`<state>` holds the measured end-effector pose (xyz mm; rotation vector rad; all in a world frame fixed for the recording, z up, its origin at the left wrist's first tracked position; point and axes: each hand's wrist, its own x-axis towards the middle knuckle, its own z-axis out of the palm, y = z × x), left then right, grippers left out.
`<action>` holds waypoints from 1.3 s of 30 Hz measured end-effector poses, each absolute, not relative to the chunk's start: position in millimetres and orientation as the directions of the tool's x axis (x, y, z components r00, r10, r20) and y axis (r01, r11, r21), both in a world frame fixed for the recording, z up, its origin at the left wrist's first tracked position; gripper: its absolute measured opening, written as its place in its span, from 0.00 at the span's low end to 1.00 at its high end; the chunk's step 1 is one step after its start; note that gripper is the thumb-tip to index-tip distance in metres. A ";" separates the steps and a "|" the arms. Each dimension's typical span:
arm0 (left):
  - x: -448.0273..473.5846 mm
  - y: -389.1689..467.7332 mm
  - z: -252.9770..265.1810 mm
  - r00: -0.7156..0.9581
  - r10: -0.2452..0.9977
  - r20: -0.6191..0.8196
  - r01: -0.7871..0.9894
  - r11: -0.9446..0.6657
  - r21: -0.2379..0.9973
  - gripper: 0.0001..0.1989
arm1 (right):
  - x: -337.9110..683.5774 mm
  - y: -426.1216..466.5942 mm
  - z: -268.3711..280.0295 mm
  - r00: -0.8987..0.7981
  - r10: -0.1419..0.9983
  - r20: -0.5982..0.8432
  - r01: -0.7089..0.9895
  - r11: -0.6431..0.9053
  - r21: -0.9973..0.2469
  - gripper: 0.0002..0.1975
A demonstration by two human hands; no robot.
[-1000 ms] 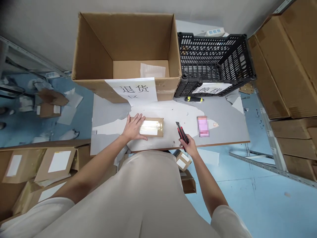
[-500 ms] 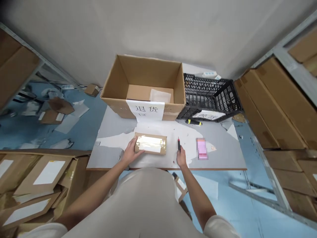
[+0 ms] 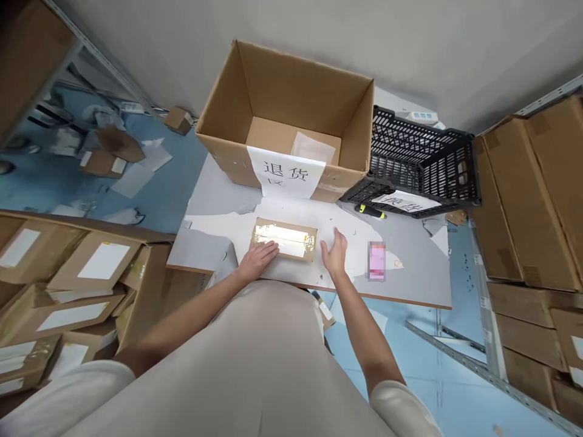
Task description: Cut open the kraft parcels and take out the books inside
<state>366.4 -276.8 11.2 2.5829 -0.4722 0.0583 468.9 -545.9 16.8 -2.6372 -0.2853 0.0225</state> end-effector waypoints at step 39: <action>430.0 -191.7 54.0 0.874 -0.468 -0.129 -0.363 -0.808 0.464 0.40 | 440.6 -503.8 85.8 0.573 0.789 -0.222 0.676 -0.608 -0.416 0.15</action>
